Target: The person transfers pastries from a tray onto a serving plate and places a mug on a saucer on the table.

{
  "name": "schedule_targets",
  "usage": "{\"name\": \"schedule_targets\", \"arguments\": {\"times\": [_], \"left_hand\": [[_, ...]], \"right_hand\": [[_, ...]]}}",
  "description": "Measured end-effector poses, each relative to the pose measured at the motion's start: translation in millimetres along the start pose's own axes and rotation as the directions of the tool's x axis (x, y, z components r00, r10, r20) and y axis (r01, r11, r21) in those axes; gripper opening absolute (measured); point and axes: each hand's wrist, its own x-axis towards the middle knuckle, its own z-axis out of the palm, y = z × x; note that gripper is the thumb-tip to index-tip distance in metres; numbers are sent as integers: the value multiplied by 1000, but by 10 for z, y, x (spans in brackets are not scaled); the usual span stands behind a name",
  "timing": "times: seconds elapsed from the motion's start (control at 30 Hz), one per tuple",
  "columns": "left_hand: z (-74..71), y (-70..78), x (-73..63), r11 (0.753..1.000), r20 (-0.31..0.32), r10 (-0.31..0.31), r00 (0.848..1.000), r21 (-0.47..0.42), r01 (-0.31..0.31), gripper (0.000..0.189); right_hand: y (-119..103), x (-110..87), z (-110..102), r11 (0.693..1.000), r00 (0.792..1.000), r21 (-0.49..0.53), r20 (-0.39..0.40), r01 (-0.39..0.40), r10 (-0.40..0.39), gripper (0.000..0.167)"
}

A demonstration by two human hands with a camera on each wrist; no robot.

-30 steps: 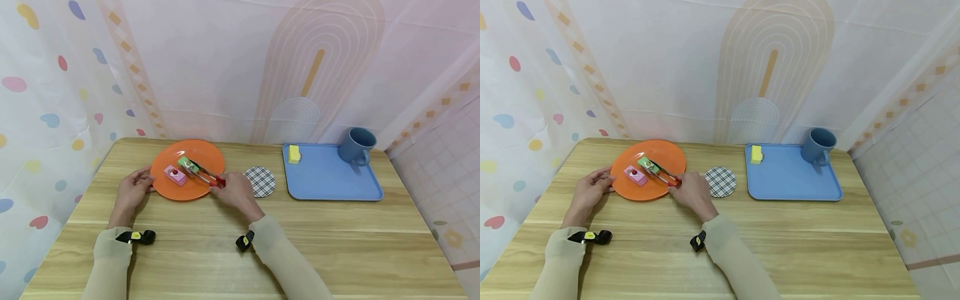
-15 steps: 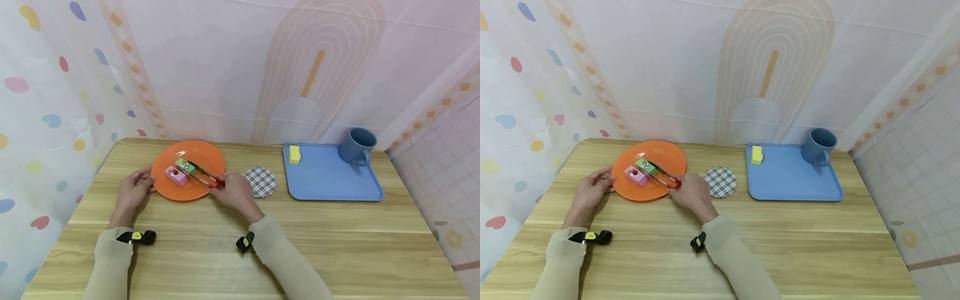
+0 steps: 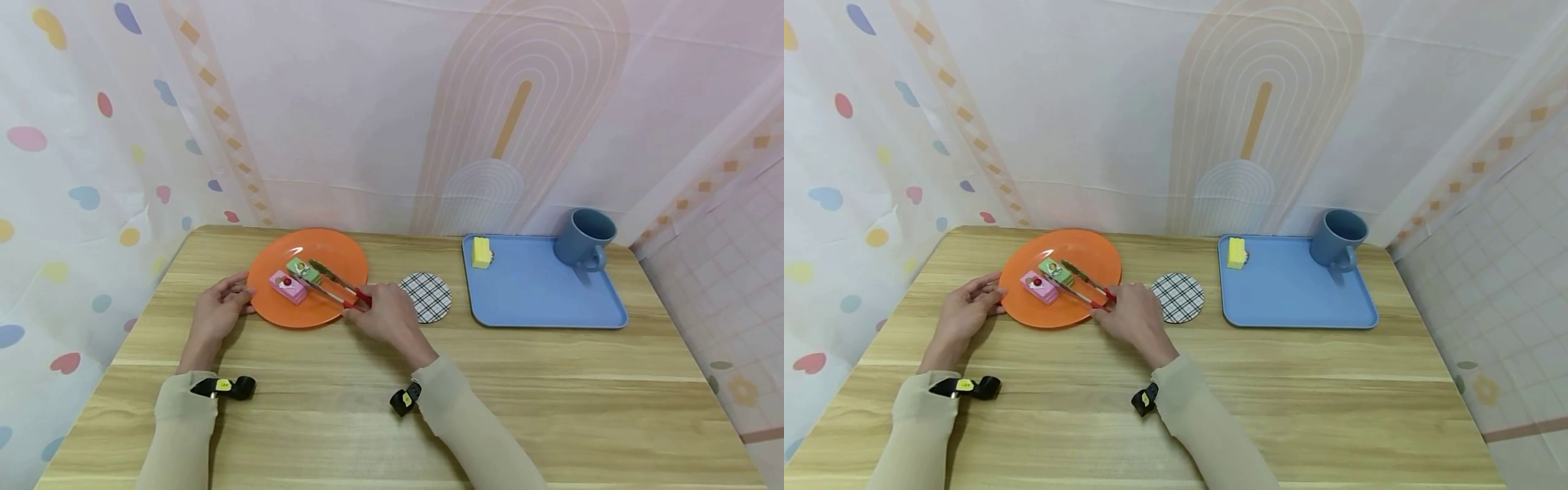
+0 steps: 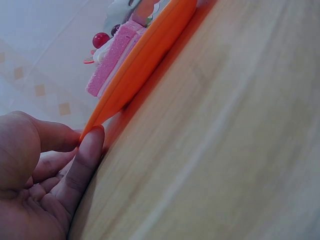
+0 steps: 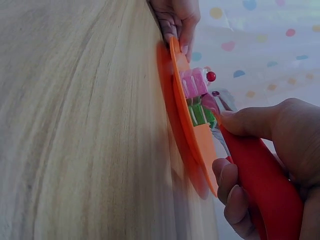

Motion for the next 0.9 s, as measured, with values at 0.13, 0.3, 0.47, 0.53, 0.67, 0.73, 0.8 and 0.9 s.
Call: {"name": "schedule_targets", "arguments": {"times": [0.13, 0.3, 0.47, 0.53, 0.67, 0.73, 0.8, 0.9], "left_hand": [[-1, 9, -8, 1000, -1, -3, 1000, -2, 3, 50], [2, 12, -8, 1000, -5, -4, 1000, 3, 4, 50], [6, 16, -7, 1000, -7, -6, 1000, 4, 6, 49], [6, 15, -5, 1000, -6, -4, 1000, 2, 4, 50], [4, 12, 3, 1000, -3, 1, 1000, -2, -1, 50], [2, 11, 5, 1000, -1, 0, 1000, -3, 0, 51], [1, 12, 6, 1000, 0, 0, 1000, -6, 0, 51], [0, 15, 7, 1000, 0, 6, 1000, -13, -6, 51]], "right_hand": [[12, -23, -24, 1000, 1000, 21, -6, 12, -12, 27], [23, -50, -56, 1000, 1000, 28, -14, 13, -12, 32], [54, -85, -73, 999, 999, 47, -30, 19, -17, 31], [72, -99, -76, 999, 999, 50, -34, 20, -18, 31], [108, -121, -82, 998, 999, 55, -41, 7, -4, 35], [124, -130, -88, 998, 999, 59, -42, -6, 9, 40], [141, -139, -97, 998, 999, 60, -43, -17, 20, 44], [159, -160, -115, 998, 998, 62, -47, -31, 34, 48]]}}
